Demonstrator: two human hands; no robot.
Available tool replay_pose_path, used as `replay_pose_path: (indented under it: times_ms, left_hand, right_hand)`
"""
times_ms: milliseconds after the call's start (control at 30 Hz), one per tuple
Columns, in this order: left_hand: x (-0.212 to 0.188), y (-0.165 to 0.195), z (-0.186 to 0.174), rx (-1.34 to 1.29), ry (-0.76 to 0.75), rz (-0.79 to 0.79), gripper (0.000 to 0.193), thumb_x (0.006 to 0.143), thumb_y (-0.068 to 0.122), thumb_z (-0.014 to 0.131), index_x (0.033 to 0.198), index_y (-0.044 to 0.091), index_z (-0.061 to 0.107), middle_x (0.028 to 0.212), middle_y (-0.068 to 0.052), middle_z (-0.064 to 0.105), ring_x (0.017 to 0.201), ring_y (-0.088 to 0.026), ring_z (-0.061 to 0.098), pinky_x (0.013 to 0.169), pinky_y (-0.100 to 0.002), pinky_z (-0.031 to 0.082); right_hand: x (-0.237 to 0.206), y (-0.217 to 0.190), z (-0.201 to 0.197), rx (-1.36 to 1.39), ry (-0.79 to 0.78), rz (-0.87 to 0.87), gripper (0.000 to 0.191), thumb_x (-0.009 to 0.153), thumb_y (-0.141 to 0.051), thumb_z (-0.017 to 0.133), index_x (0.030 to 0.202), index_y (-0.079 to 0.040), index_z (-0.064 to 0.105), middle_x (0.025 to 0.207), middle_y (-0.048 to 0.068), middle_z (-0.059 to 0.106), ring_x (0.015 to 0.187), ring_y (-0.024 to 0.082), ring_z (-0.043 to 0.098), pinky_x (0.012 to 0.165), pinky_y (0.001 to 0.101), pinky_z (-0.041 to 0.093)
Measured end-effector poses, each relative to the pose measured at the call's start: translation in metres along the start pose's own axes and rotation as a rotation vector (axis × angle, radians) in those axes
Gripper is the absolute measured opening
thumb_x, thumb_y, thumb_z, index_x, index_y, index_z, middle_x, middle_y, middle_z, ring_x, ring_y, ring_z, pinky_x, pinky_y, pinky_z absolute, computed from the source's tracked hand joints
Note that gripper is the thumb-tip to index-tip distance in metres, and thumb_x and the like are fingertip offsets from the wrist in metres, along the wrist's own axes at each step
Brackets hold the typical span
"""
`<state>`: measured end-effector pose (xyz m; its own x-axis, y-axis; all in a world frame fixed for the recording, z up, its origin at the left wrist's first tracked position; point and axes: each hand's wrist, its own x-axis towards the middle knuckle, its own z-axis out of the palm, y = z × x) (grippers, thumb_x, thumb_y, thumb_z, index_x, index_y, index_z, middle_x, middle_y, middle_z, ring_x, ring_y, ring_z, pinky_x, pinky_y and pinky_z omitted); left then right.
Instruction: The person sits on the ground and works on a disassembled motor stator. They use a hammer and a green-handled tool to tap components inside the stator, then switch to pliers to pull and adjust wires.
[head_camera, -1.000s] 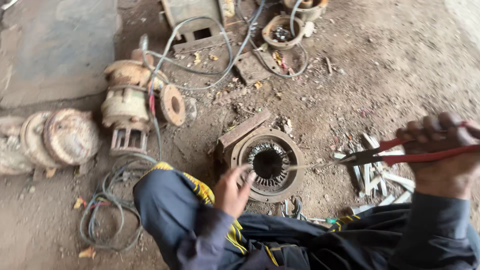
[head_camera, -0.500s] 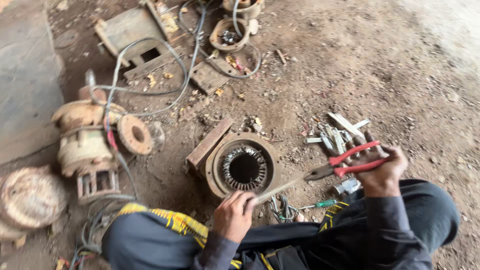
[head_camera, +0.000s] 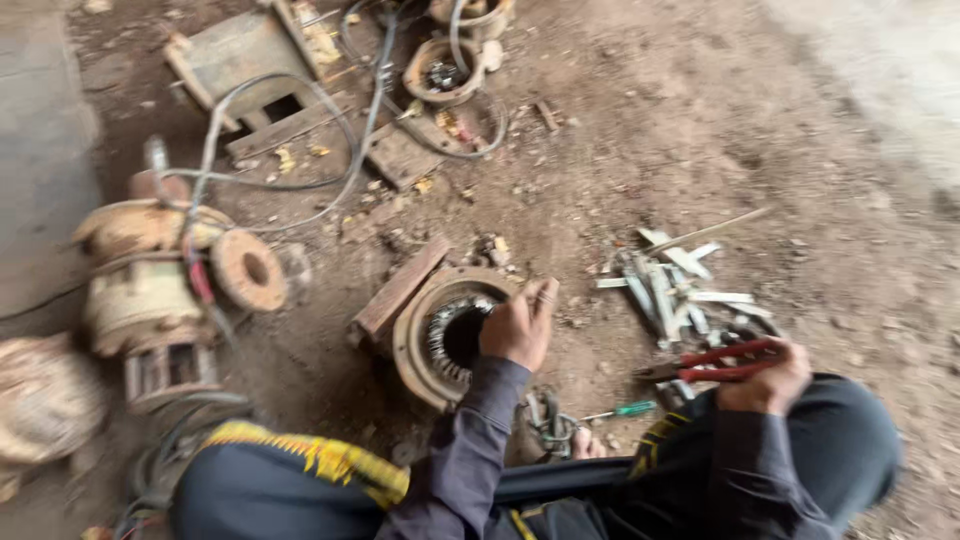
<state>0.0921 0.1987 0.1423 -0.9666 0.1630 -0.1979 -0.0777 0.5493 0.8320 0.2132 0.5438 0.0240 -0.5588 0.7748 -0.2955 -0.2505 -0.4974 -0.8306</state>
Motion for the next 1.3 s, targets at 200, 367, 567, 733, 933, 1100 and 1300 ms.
replay_pose_path:
  times_ms: [200,367,567,733,933,1100,1300]
  left_hand:
    - [0.02,-0.106,-0.05,0.23,0.342,0.144,0.026,0.097,0.037,0.067,0.109,0.018,0.078,0.102,-0.012,0.079,0.093,-0.035,0.074,0.076,-0.044,0.058]
    - [-0.01,-0.154,-0.044,0.235,0.243,0.028,0.023,0.093,0.029,0.071,0.112,0.018,0.076,0.111,-0.01,0.077,0.095,-0.031,0.074,0.079,-0.042,0.058]
    - [-0.024,-0.142,-0.03,0.192,0.212,0.073,0.03,0.094,0.035,0.071,0.121,0.02,0.073,0.114,-0.003,0.077,0.091,-0.02,0.077,0.077,-0.034,0.061]
    - [0.016,-0.119,-0.002,0.377,0.259,0.229,0.039,0.093,0.04,0.072,0.123,0.015,0.071,0.115,-0.005,0.076,0.086,-0.02,0.075,0.071,-0.034,0.061]
    - [0.057,-0.126,0.003,0.636,0.086,0.412,0.03,0.098,0.04,0.067,0.102,0.012,0.078,0.096,-0.007,0.076,0.071,-0.019,0.068,0.056,-0.033,0.055]
    - [0.066,-0.094,-0.009,0.706,0.107,0.634,0.038,0.11,0.04,0.055,0.095,0.011,0.073,0.07,-0.002,0.065,0.048,-0.014,0.055,0.039,-0.033,0.047]
    - [0.067,-0.013,-0.065,0.652,0.25,0.527,0.048,0.103,0.051,0.059,0.075,0.013,0.07,0.062,0.0,0.062,0.045,-0.014,0.054,0.042,-0.033,0.044]
  right_hand:
    - [-0.023,0.002,0.01,0.048,-0.073,0.098,0.036,0.096,-0.032,0.053,0.125,-0.013,0.064,0.109,0.009,0.068,0.098,0.029,0.066,0.085,0.0508,0.055]
    - [-0.075,0.012,0.088,0.066,-0.134,0.135,0.057,0.091,-0.03,0.046,0.141,-0.009,0.065,0.119,0.012,0.073,0.11,0.028,0.07,0.098,0.0564,0.057]
    - [-0.124,0.028,0.166,0.229,-0.204,0.315,0.06,0.092,-0.029,0.035,0.137,0.002,0.058,0.119,0.023,0.076,0.116,0.039,0.072,0.109,0.0596,0.049]
    - [-0.14,0.025,0.148,0.053,-0.295,0.228,0.046,0.096,-0.026,0.032,0.13,-0.003,0.054,0.122,0.021,0.069,0.119,0.038,0.066,0.107,0.062,0.052]
    - [-0.131,0.028,0.115,0.048,-0.253,0.249,0.04,0.096,-0.021,0.037,0.128,-0.001,0.051,0.123,0.02,0.067,0.123,0.04,0.064,0.104,0.0672,0.052]
    - [-0.128,0.03,0.102,0.018,-0.215,0.317,0.04,0.092,-0.018,0.038,0.127,-0.004,0.053,0.118,0.02,0.066,0.117,0.042,0.064,0.091,0.0737,0.053]
    - [-0.121,0.023,0.085,-0.028,-0.192,0.308,0.035,0.095,-0.017,0.04,0.125,-0.005,0.053,0.119,0.02,0.066,0.113,0.041,0.064,0.085,0.0737,0.055]
